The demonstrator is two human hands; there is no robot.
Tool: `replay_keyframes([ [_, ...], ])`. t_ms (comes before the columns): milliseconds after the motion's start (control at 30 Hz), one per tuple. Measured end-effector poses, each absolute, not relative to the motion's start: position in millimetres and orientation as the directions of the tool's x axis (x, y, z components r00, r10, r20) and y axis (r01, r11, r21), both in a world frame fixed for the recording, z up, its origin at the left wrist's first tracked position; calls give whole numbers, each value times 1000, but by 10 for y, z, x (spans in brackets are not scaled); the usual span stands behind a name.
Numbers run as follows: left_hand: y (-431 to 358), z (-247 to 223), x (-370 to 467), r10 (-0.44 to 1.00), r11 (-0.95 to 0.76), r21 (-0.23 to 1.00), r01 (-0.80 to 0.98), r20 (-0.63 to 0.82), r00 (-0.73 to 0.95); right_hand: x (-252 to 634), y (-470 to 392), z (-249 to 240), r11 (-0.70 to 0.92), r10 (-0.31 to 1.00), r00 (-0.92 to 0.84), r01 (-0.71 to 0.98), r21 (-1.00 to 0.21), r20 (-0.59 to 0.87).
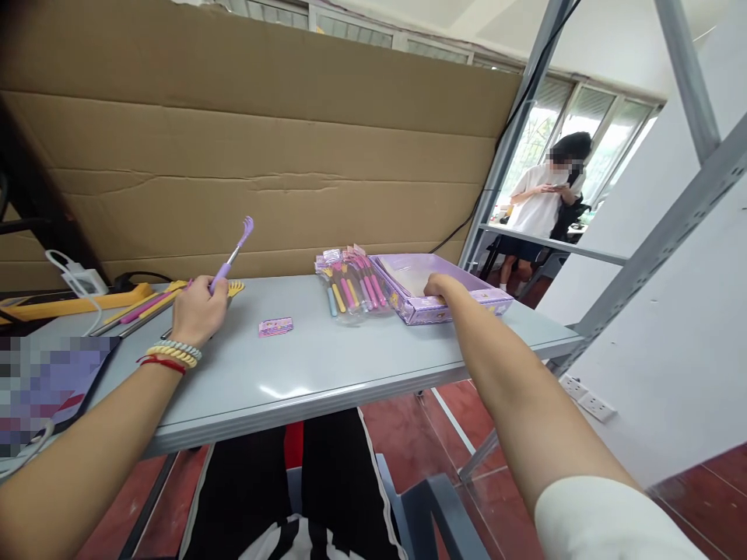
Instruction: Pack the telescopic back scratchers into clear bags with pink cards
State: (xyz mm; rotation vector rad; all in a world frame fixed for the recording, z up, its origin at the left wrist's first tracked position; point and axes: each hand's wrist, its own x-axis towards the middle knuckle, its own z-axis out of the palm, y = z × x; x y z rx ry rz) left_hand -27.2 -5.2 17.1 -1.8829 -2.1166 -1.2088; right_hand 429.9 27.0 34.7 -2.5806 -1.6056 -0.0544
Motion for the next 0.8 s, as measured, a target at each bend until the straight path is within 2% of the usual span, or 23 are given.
replay_keyframes([
  [100,-46,168,-288,818,-47,502,864,515,-256,4293,252,420,-459,888,460,887,-58,14],
  [200,-43,171,-300,820,-37,515,856,505,-269,4292,177,551,-447,889,456,886,-120,53],
  [300,-42,177,-309,823,-31,526,850,496,-277,4218,50,774,-401,868,459,872,-280,187],
  [400,-32,176,-318,820,-31,529,848,499,-281,3952,-123,1017,-234,817,399,889,-393,415],
  [467,-25,164,-323,815,-46,529,848,511,-274,3658,-235,1101,-105,812,328,896,-433,482],
  [533,-26,144,-323,810,-83,518,851,533,-245,3320,-312,1070,0,863,241,878,-478,444],
  [667,-73,126,-306,829,-143,442,885,542,-137,2755,-309,713,60,974,71,833,-550,214],
  [733,-120,145,-286,835,-145,394,908,541,-101,2588,-269,492,45,996,6,836,-547,90],
  [800,-187,178,-255,818,-164,335,928,572,-62,2490,-255,313,34,999,-38,872,-488,2],
])
